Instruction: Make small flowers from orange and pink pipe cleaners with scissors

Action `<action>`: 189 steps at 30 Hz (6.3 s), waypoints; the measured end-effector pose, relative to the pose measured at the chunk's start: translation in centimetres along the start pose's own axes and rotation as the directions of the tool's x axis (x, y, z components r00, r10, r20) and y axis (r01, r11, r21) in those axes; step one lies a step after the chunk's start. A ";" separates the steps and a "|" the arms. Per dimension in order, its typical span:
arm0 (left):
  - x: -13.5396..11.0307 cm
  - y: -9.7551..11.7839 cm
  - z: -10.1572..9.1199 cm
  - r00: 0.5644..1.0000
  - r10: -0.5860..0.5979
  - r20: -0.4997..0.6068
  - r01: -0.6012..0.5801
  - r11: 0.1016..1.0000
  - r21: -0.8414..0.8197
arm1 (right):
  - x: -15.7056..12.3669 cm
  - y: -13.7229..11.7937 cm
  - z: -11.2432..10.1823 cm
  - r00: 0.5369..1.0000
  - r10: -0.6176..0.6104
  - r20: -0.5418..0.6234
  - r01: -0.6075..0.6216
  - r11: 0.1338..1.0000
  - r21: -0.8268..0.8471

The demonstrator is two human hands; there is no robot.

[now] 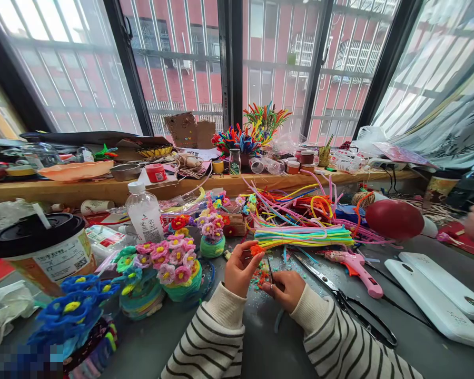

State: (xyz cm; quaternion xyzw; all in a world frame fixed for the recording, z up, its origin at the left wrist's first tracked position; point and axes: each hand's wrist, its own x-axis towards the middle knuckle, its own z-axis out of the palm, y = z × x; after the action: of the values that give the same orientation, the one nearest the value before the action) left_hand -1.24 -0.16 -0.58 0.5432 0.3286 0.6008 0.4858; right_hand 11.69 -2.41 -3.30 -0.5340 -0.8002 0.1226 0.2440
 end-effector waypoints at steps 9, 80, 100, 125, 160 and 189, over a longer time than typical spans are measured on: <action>0.0 -0.3 -0.2 0.983 0.153 0.099 -0.161 0.984 0.073 | 0.1 0.0 0.0 0.999 0.023 -0.026 -0.020 0.994 0.108; -0.1 -0.4 0.5 0.989 0.116 -0.097 -0.107 0.990 0.092 | 0.4 0.9 0.4 0.992 -0.026 -0.127 0.025 1.000 -0.016; -0.1 0.2 0.5 0.970 -0.236 -0.061 0.223 0.960 -0.170 | -0.3 -0.6 -0.5 0.991 0.012 -0.135 -0.014 1.000 -0.013; -0.4 0.4 0.9 0.977 -0.211 -0.017 0.204 0.961 -0.187 | 0.1 0.8 0.4 0.989 -0.071 -0.126 0.068 0.997 -0.028; 0.1 -0.4 0.5 0.987 -0.066 -0.143 0.060 0.997 -0.042 | 0.4 1.7 0.9 0.989 -0.098 -0.113 0.084 0.989 -0.118; -0.4 -0.1 0.3 0.950 0.304 0.075 -0.311 0.883 0.352 | 0.0 0.5 0.5 0.996 0.073 -0.052 -0.080 0.983 -0.164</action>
State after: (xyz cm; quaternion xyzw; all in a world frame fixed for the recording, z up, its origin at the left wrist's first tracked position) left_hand -0.94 -0.57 -0.78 0.6734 0.3383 0.5948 0.2799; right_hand 11.79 -2.15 -3.94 -0.5856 -0.7807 0.0524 0.2119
